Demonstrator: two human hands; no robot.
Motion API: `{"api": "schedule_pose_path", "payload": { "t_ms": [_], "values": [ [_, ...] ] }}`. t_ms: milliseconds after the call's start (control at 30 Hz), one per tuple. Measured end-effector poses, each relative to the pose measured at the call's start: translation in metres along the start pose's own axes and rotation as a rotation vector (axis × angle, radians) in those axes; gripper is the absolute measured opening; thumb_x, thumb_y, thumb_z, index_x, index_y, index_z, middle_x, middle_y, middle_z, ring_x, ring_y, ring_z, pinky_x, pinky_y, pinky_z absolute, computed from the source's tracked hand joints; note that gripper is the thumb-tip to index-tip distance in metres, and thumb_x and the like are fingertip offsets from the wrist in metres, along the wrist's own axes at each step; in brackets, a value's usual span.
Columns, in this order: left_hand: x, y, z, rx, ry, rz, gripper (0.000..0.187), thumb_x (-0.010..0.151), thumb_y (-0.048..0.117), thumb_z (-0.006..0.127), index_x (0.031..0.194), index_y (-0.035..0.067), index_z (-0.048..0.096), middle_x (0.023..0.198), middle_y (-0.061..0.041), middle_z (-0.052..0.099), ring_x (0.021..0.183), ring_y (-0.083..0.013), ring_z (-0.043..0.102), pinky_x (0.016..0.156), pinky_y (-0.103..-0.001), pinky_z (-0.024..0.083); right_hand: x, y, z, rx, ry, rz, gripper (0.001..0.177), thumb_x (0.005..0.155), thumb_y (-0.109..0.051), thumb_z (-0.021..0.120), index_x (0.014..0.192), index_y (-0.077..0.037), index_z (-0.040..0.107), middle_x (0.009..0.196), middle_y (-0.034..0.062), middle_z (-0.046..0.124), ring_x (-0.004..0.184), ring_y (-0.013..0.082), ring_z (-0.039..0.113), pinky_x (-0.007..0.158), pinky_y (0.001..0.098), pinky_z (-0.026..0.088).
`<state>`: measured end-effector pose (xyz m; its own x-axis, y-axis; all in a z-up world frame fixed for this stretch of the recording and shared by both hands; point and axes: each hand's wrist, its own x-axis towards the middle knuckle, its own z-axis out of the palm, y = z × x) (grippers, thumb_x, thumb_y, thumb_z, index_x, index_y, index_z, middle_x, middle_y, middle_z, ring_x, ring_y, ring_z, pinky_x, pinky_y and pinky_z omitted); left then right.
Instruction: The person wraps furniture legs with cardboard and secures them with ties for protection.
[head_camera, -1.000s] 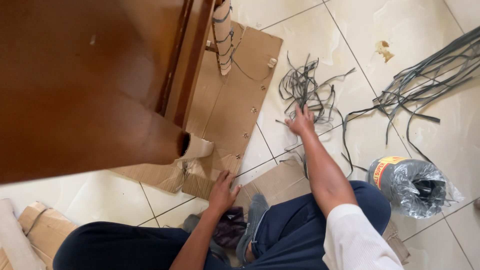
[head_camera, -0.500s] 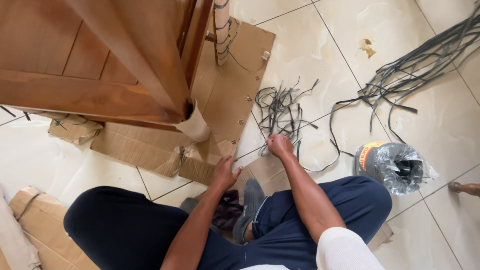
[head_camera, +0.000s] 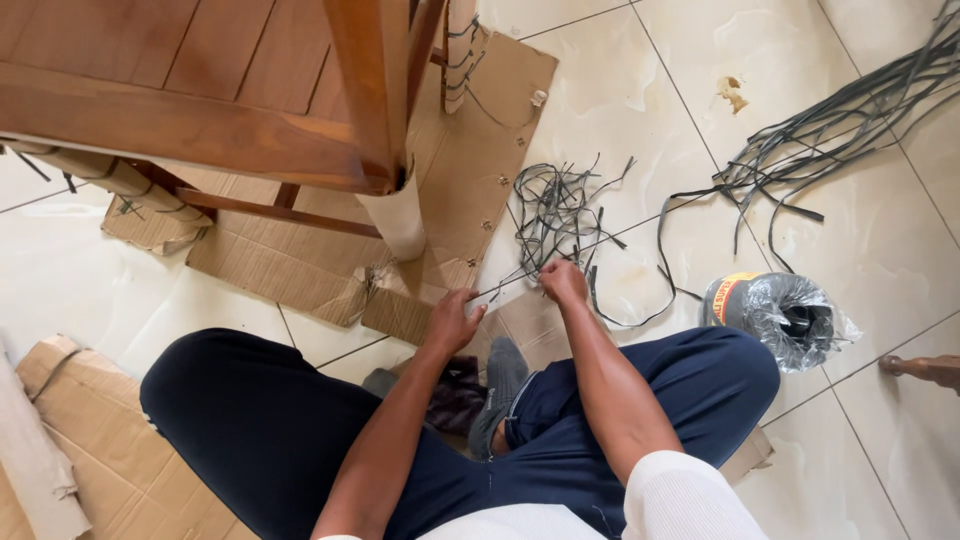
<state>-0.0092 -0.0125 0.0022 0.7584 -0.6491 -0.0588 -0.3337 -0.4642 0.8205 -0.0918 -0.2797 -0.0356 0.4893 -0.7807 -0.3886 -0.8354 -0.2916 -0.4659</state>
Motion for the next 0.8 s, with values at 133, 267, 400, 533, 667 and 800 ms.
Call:
{"api": "schedule_pose_path", "payload": {
  "t_ms": [133, 267, 400, 533, 667, 800],
  "values": [
    [-0.001, -0.011, 0.005, 0.022, 0.006, -0.006, 0.036, 0.087, 0.03, 0.075, 0.112, 0.004, 0.072, 0.118, -0.019, 0.07, 0.114, -0.0369, 0.064, 0.099, -0.045, 0.049, -0.017, -0.012, -0.007, -0.296, -0.215, 0.061, 0.024, 0.08, -0.03, 0.075, 0.102, -0.024, 0.083, 0.113, 0.0121, 0.075, 0.107, 0.0334, 0.07, 0.094, 0.0448, 0.055],
    [-0.004, -0.002, -0.005, 0.011, -0.006, -0.043, 0.037, 0.088, 0.03, 0.074, 0.113, 0.004, 0.072, 0.119, -0.019, 0.07, 0.114, -0.0369, 0.064, 0.099, -0.045, 0.049, -0.023, -0.025, -0.011, -0.248, -0.128, 0.09, 0.026, 0.085, -0.034, 0.074, 0.107, -0.023, 0.08, 0.12, 0.0119, 0.072, 0.113, 0.0353, 0.067, 0.096, 0.047, 0.053],
    [-0.006, 0.0, -0.008, 0.014, -0.016, -0.069, 0.037, 0.088, 0.032, 0.074, 0.114, 0.005, 0.073, 0.121, -0.019, 0.07, 0.114, -0.0367, 0.065, 0.098, -0.045, 0.051, -0.024, -0.031, 0.0, -0.064, -0.025, -0.041, 0.031, 0.085, -0.037, 0.074, 0.112, -0.021, 0.075, 0.118, 0.0091, 0.076, 0.113, 0.0317, 0.069, 0.097, 0.0439, 0.053],
    [-0.009, 0.002, -0.014, 0.008, -0.021, -0.086, 0.038, 0.088, 0.031, 0.074, 0.117, 0.006, 0.073, 0.122, -0.018, 0.07, 0.113, -0.0372, 0.066, 0.096, -0.045, 0.051, -0.041, -0.042, 0.01, -0.032, -0.019, -0.184, 0.027, 0.085, -0.032, 0.071, 0.109, -0.022, 0.08, 0.112, 0.0113, 0.075, 0.11, 0.0326, 0.068, 0.095, 0.0441, 0.053],
    [-0.009, 0.023, -0.031, 0.005, -0.079, -0.183, 0.038, 0.089, 0.032, 0.072, 0.118, 0.007, 0.072, 0.123, -0.017, 0.069, 0.11, -0.0351, 0.068, 0.092, -0.045, 0.052, -0.036, -0.028, 0.037, -0.181, 0.145, -0.321, 0.025, 0.082, -0.027, 0.074, 0.103, -0.016, 0.08, 0.112, 0.0168, 0.071, 0.103, 0.0381, 0.067, 0.086, 0.0468, 0.054],
    [-0.008, 0.019, -0.03, -0.067, -0.042, -0.197, 0.039, 0.09, 0.032, 0.07, 0.118, 0.006, 0.072, 0.123, -0.018, 0.07, 0.104, -0.0345, 0.071, 0.09, -0.044, 0.055, -0.044, -0.046, 0.017, -0.046, 0.233, -0.243, 0.017, 0.093, -0.025, 0.07, 0.104, -0.016, 0.078, 0.105, 0.0134, 0.076, 0.097, 0.0349, 0.072, 0.086, 0.045, 0.057]
  ]
}}
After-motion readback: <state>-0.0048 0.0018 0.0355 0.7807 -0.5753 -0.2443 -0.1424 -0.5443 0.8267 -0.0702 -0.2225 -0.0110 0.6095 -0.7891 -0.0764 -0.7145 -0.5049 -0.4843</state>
